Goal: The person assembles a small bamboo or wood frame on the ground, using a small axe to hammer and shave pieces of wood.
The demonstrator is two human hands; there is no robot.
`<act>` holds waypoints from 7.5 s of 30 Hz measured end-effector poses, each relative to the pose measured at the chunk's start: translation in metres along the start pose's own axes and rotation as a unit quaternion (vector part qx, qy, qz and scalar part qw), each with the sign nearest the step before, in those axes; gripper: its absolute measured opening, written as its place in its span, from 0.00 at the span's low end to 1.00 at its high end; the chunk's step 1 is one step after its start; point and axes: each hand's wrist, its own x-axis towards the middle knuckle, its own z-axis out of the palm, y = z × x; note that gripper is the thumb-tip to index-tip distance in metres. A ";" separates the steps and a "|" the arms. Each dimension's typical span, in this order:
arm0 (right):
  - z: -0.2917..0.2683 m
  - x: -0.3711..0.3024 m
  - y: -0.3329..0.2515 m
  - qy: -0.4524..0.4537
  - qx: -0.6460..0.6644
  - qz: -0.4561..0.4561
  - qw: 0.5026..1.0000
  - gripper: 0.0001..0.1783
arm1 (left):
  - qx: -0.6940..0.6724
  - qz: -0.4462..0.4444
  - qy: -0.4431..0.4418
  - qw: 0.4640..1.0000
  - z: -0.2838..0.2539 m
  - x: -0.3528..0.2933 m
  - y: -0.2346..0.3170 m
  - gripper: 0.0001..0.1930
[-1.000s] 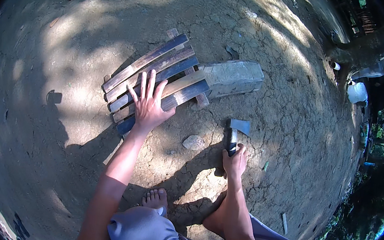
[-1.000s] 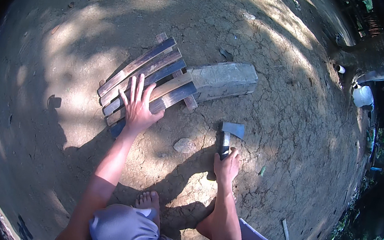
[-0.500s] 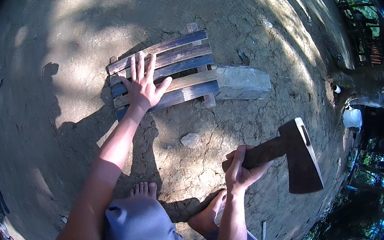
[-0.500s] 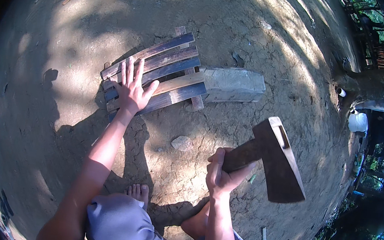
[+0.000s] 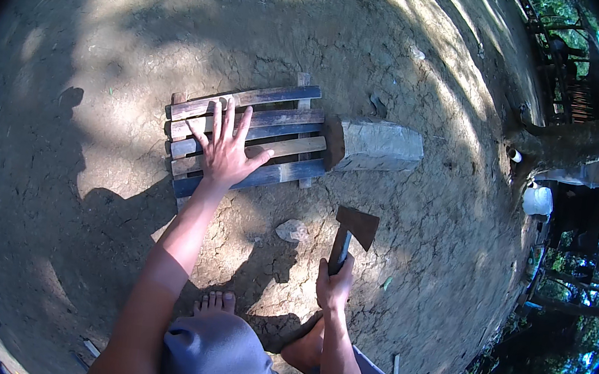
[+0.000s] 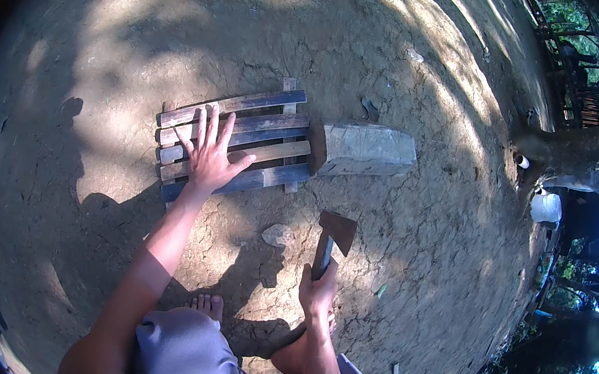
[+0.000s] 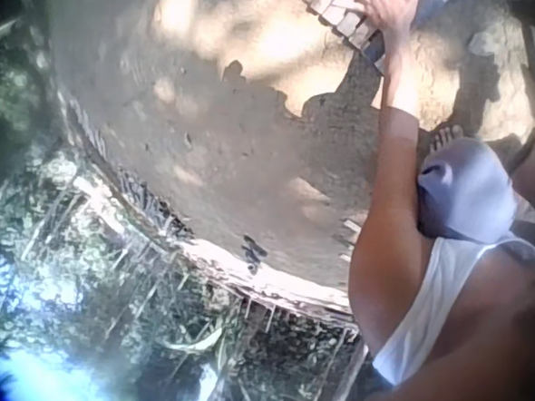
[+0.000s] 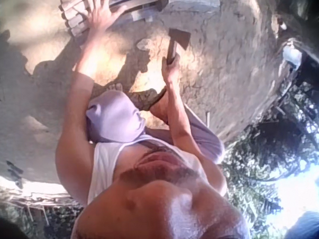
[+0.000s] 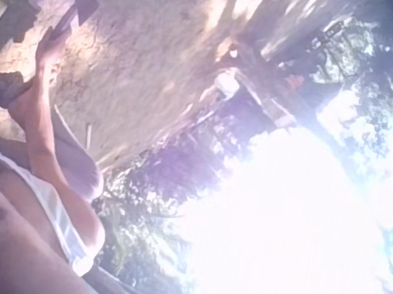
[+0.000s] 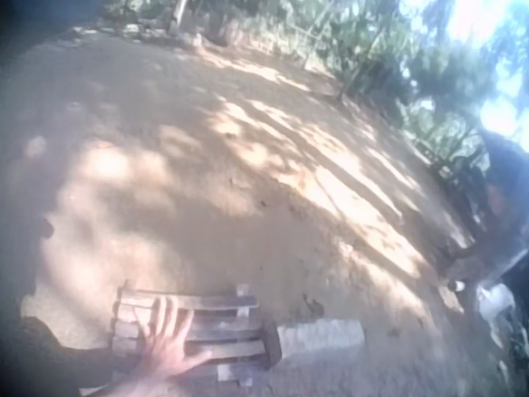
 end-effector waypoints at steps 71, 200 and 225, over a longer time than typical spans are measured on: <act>0.086 -0.027 -0.134 -0.276 -0.033 -0.485 0.829 0.27 | -0.253 -0.222 -0.036 0.941 -0.137 -0.207 -0.195 0.22; 0.149 0.136 -0.201 -0.111 -0.073 -0.469 0.873 0.36 | -0.681 -0.560 0.089 0.464 -0.102 -0.302 -0.100 0.17; 0.087 -0.049 -0.141 0.093 0.598 0.066 0.793 0.12 | -0.805 -0.292 0.018 0.515 -0.083 -0.124 0.026 0.30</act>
